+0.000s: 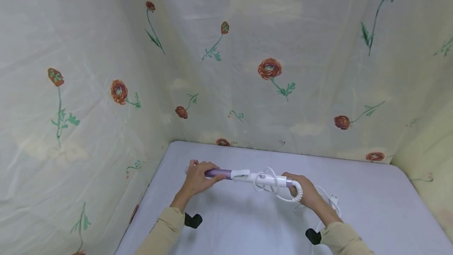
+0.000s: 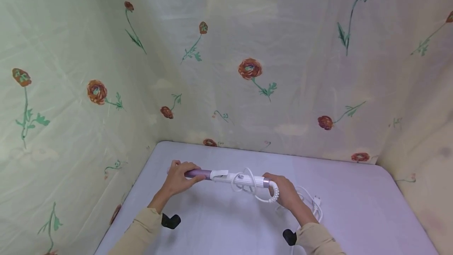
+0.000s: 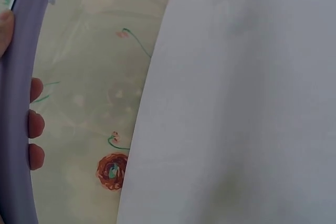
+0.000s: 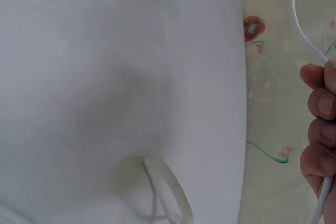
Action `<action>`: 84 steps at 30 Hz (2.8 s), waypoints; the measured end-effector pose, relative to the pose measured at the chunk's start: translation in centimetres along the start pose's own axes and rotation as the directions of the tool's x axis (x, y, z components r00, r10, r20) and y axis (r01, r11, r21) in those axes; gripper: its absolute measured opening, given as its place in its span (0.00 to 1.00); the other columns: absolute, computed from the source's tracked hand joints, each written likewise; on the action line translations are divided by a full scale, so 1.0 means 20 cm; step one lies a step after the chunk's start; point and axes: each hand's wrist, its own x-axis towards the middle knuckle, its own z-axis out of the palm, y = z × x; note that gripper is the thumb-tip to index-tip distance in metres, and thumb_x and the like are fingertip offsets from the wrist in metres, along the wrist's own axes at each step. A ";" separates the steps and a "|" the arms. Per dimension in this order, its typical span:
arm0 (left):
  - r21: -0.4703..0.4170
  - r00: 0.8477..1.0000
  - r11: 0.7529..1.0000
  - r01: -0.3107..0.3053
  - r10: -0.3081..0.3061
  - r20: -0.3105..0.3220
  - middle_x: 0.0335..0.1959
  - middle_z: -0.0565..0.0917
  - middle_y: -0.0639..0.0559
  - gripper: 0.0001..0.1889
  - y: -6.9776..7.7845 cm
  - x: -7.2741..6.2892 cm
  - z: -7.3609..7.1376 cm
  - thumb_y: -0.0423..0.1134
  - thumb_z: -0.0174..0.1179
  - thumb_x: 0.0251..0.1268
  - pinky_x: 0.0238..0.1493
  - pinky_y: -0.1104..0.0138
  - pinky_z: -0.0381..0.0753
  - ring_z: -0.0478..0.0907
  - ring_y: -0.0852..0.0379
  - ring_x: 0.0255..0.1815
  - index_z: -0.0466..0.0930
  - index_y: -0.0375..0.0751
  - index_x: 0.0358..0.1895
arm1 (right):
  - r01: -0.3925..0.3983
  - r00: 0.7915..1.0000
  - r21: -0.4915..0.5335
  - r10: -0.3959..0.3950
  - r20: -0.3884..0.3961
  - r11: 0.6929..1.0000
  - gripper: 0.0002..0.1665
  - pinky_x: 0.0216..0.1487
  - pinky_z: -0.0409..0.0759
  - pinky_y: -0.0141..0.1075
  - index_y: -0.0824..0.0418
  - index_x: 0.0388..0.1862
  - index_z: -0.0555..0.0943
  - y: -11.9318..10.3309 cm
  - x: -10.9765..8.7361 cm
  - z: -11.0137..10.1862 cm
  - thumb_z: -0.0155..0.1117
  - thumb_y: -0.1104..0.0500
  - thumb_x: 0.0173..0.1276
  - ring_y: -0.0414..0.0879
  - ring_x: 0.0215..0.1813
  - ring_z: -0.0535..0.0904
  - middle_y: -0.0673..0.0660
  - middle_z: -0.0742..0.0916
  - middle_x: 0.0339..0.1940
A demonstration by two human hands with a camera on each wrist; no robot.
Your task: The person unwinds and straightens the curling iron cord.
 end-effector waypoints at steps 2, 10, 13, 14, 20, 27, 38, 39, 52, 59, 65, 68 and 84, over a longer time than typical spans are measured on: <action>0.000 1.000 1.000 0.016 -0.016 -0.024 0.34 0.86 0.59 0.20 0.00 0.01 -0.01 0.63 0.64 0.51 0.51 0.55 0.58 0.76 0.63 0.33 0.85 0.54 0.39 | 0.011 1.000 -0.029 -0.011 0.014 1.000 0.05 0.33 0.75 0.35 0.56 0.39 0.81 0.01 -0.02 0.04 0.58 0.62 0.67 0.38 0.31 0.77 0.50 0.87 0.33; 0.057 0.995 0.997 0.051 -0.045 -0.093 0.35 0.87 0.57 0.25 -0.01 0.03 -0.01 0.66 0.63 0.49 0.50 0.54 0.58 0.78 0.60 0.35 0.86 0.52 0.40 | 0.177 0.981 -0.035 -0.173 0.088 0.984 0.07 0.30 0.72 0.30 0.53 0.32 0.80 0.00 -0.12 0.20 0.55 0.60 0.70 0.30 0.28 0.70 0.46 0.84 0.28; 0.096 0.993 0.993 0.074 -0.065 -0.095 0.34 0.87 0.57 0.25 -0.01 0.02 -0.01 0.67 0.63 0.49 0.49 0.54 0.57 0.78 0.60 0.34 0.86 0.53 0.40 | 0.243 0.960 0.045 -0.247 0.131 0.969 0.09 0.29 0.69 0.28 0.54 0.32 0.79 -0.04 -0.15 0.21 0.53 0.60 0.71 0.27 0.26 0.67 0.47 0.84 0.26; 0.109 0.993 0.991 0.080 -0.069 -0.097 0.34 0.87 0.58 0.25 -0.01 0.02 -0.01 0.67 0.63 0.48 0.49 0.55 0.57 0.77 0.60 0.34 0.86 0.53 0.40 | 0.267 0.953 0.071 -0.274 0.130 0.961 0.09 0.28 0.68 0.27 0.53 0.32 0.79 -0.05 -0.17 0.21 0.53 0.61 0.71 0.27 0.26 0.66 0.46 0.83 0.26; 0.154 0.991 0.982 0.113 -0.100 -0.087 0.30 0.86 0.58 0.26 -0.02 0.01 0.01 0.69 0.62 0.48 0.46 0.57 0.55 0.75 0.61 0.31 0.86 0.53 0.39 | 0.350 0.926 0.153 -0.366 0.091 0.924 0.09 0.29 0.70 0.25 0.51 0.32 0.78 -0.16 -0.21 0.14 0.53 0.62 0.71 0.26 0.27 0.67 0.37 0.80 0.26; 0.151 0.992 0.983 0.108 -0.096 -0.087 0.28 0.86 0.58 0.26 -0.03 0.01 0.01 0.70 0.61 0.48 0.45 0.58 0.55 0.74 0.62 0.29 0.86 0.53 0.37 | 0.401 0.911 0.281 -0.412 -0.022 0.872 0.14 0.30 0.74 0.27 0.49 0.37 0.78 -0.28 -0.20 -0.01 0.53 0.69 0.69 0.27 0.29 0.71 0.42 0.84 0.31; 0.159 0.997 0.985 0.070 -0.071 -0.003 0.28 0.85 0.60 0.26 -0.04 -0.02 0.02 0.70 0.59 0.49 0.46 0.57 0.55 0.73 0.64 0.29 0.86 0.54 0.38 | 0.442 0.875 0.152 -0.388 -0.291 0.884 0.15 0.29 0.68 0.22 0.57 0.38 0.81 -0.26 -0.09 -0.17 0.57 0.76 0.62 0.28 0.27 0.68 0.50 0.86 0.30; 0.155 0.998 0.985 0.069 -0.070 -0.001 0.29 0.85 0.61 0.26 -0.04 -0.02 0.02 0.71 0.58 0.49 0.47 0.57 0.56 0.73 0.64 0.29 0.86 0.54 0.38 | 0.430 0.876 0.137 -0.375 -0.305 0.892 0.15 0.30 0.68 0.22 0.57 0.38 0.81 -0.25 -0.07 -0.18 0.57 0.75 0.62 0.29 0.27 0.69 0.50 0.86 0.30; 0.044 0.999 0.999 -0.016 0.014 0.049 0.30 0.85 0.63 0.25 -0.04 -0.03 0.02 0.70 0.59 0.49 0.48 0.57 0.56 0.73 0.67 0.29 0.85 0.55 0.37 | 0.162 0.917 0.065 -0.125 -0.379 0.985 0.07 0.28 0.65 0.28 0.61 0.37 0.81 -0.04 0.06 -0.16 0.54 0.66 0.70 0.32 0.20 0.61 0.48 0.78 0.20; -0.031 0.996 0.999 -0.043 0.046 0.076 0.31 0.86 0.64 0.23 -0.03 -0.03 0.00 0.68 0.59 0.51 0.46 0.60 0.54 0.73 0.68 0.30 0.85 0.55 0.38 | 0.036 0.959 -0.040 -0.046 -0.279 0.999 0.08 0.28 0.68 0.34 0.60 0.36 0.81 0.06 0.07 -0.07 0.54 0.63 0.71 0.34 0.20 0.64 0.53 0.82 0.21; -0.078 0.996 0.997 0.019 -0.012 0.087 0.35 0.86 0.61 0.19 -0.02 -0.01 0.00 0.62 0.64 0.52 0.51 0.57 0.56 0.75 0.65 0.33 0.85 0.55 0.40 | -0.047 0.993 -0.076 0.038 -0.112 0.996 0.06 0.31 0.74 0.40 0.58 0.37 0.81 0.07 0.04 0.00 0.55 0.61 0.70 0.42 0.27 0.76 0.55 0.87 0.31; -0.100 0.999 0.994 0.040 -0.036 0.040 0.36 0.86 0.59 0.17 -0.02 -0.01 -0.01 0.59 0.66 0.52 0.52 0.55 0.56 0.76 0.63 0.35 0.85 0.54 0.39 | -0.086 0.994 -0.084 0.080 -0.068 0.993 0.07 0.31 0.75 0.41 0.57 0.38 0.81 0.05 0.00 0.06 0.56 0.59 0.70 0.45 0.30 0.79 0.54 0.87 0.32; 0.038 0.978 0.980 0.197 -0.193 -0.084 0.35 0.87 0.57 0.25 0.00 0.01 0.03 0.68 0.62 0.49 0.54 0.49 0.53 0.76 0.58 0.35 0.85 0.53 0.39 | 0.234 0.971 0.050 -0.230 -0.063 0.971 0.09 0.25 0.66 0.24 0.49 0.28 0.77 -0.16 -0.26 0.23 0.57 0.61 0.69 0.26 0.22 0.63 0.34 0.69 0.17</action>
